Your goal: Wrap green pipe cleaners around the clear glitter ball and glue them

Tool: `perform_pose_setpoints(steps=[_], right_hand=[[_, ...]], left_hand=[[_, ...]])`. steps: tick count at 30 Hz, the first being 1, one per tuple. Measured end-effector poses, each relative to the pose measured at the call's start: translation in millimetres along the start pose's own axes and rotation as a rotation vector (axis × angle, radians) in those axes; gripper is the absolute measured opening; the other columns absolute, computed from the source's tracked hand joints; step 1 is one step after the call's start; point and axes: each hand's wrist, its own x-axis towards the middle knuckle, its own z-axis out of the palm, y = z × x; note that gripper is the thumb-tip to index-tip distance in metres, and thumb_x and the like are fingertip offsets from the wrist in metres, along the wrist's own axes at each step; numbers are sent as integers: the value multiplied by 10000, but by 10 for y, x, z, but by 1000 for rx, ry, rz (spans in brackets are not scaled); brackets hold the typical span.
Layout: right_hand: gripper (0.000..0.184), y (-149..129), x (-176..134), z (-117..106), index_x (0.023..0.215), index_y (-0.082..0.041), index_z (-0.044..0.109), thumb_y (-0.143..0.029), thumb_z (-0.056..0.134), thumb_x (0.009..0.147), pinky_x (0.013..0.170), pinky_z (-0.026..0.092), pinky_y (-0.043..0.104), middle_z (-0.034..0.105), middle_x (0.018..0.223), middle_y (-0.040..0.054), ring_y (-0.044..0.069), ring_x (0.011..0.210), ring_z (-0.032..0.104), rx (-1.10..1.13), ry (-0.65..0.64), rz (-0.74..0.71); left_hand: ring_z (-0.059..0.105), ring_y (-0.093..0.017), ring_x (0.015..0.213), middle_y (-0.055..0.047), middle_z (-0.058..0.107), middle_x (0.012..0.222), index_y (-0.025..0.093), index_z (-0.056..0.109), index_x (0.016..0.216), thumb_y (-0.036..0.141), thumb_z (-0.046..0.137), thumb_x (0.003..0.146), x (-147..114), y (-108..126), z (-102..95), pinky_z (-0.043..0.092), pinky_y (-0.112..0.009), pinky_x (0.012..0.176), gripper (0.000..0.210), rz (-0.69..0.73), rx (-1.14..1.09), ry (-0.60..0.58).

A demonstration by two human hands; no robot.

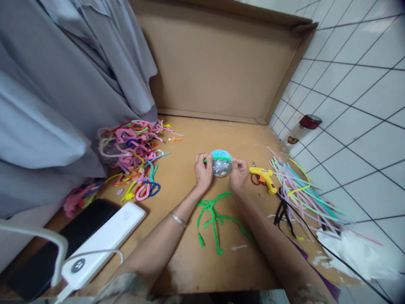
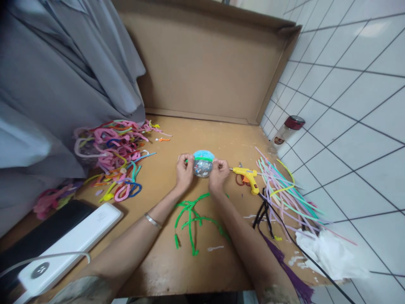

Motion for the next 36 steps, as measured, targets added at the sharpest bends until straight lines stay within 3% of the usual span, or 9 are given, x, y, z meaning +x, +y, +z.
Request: perform_pose_setpoints(steps=[9,26,36], right_hand=[[211,101,-59,0,661,-195,518,-389,596,690,725,448,291,573,678,-22,128,680,521,41,21,-48],[208,162,-63,27,696,-198,519,-391,591,669,712,466,292,576,694,-19,126,679,518,70,46,2],[200,178,15,-6,707,-203,504,-383,580,658,667,458,275,565,655,-32,125,650,516,58,73,64]], left_hand=[[524,-157,806,-27,526,825,193,518,756,324,506,922,-31,-18,10,424,-283,764,212,16,8,39],[536,-151,813,-19,543,815,194,523,809,389,534,906,-52,-125,23,451,-274,773,219,-67,-78,25],[583,-136,824,-43,598,928,195,518,939,404,635,817,-106,-29,73,486,-255,756,269,-168,-313,-3]])
